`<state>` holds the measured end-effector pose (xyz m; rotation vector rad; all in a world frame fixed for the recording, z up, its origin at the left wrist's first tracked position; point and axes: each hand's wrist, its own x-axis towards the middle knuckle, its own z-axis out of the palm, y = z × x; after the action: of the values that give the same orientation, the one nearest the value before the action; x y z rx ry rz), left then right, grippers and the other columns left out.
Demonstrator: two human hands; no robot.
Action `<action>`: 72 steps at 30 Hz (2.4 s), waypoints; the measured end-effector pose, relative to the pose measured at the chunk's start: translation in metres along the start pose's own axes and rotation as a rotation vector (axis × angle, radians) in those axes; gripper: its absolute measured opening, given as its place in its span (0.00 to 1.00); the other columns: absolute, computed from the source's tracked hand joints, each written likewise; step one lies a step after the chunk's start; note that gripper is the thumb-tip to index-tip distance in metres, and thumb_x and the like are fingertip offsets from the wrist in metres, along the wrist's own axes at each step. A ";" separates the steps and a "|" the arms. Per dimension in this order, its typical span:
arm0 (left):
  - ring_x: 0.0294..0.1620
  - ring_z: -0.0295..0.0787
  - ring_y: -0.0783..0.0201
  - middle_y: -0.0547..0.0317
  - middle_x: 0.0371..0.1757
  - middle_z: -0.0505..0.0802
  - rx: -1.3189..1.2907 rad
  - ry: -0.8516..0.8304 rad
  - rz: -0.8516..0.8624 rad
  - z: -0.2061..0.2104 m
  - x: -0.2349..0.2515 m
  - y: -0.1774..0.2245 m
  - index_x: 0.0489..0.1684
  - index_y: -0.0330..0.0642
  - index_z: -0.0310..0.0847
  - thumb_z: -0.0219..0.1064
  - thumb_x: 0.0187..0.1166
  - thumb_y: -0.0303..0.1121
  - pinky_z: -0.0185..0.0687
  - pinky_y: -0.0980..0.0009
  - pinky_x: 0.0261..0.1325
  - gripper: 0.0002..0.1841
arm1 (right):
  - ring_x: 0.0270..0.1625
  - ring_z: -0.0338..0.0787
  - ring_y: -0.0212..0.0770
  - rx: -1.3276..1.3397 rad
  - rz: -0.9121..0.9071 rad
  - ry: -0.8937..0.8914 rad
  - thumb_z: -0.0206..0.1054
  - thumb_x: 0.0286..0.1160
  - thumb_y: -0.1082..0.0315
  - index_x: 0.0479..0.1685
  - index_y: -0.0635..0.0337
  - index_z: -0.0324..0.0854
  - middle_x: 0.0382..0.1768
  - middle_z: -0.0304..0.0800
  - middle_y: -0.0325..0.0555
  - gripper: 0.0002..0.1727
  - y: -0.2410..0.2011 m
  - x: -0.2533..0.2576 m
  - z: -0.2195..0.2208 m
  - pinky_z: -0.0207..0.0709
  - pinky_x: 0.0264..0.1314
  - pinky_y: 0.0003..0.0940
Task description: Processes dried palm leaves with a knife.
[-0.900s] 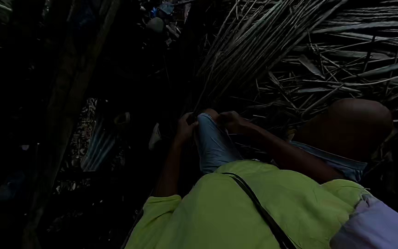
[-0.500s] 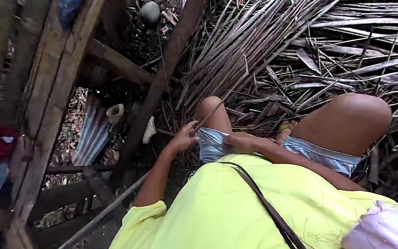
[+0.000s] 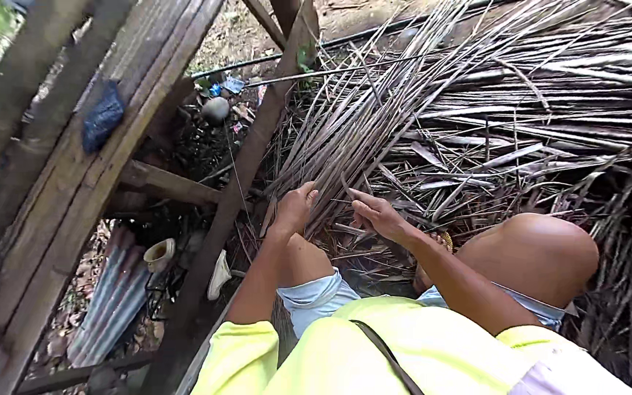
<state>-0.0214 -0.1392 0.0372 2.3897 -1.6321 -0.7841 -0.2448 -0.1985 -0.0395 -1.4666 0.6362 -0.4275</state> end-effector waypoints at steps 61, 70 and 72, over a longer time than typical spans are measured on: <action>0.38 0.86 0.44 0.41 0.37 0.89 0.016 -0.154 -0.261 -0.001 -0.043 -0.062 0.56 0.38 0.86 0.53 0.95 0.37 0.80 0.40 0.47 0.16 | 0.17 0.73 0.31 0.465 0.256 0.094 0.47 0.96 0.53 0.82 0.49 0.71 0.24 0.76 0.38 0.24 0.044 0.041 0.028 0.72 0.18 0.26; 0.23 0.67 0.66 0.61 0.23 0.75 -0.255 -0.215 -0.283 0.026 -0.044 -0.032 0.52 0.39 0.86 0.51 0.96 0.36 0.69 0.66 0.33 0.16 | 0.19 0.69 0.36 0.204 0.205 0.037 0.54 0.94 0.57 0.92 0.42 0.62 0.25 0.77 0.47 0.29 0.041 0.027 0.036 0.67 0.22 0.32; 0.22 0.66 0.66 0.62 0.22 0.73 -0.265 -0.216 -0.277 0.027 -0.049 -0.031 0.52 0.39 0.86 0.50 0.96 0.35 0.68 0.65 0.33 0.17 | 0.18 0.68 0.37 0.179 0.201 0.070 0.55 0.94 0.59 0.91 0.45 0.64 0.24 0.76 0.46 0.28 0.041 0.029 0.033 0.67 0.23 0.34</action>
<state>-0.0225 -0.0785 0.0187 2.4311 -1.1786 -1.2586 -0.2065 -0.1876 -0.0841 -1.2092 0.7736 -0.3700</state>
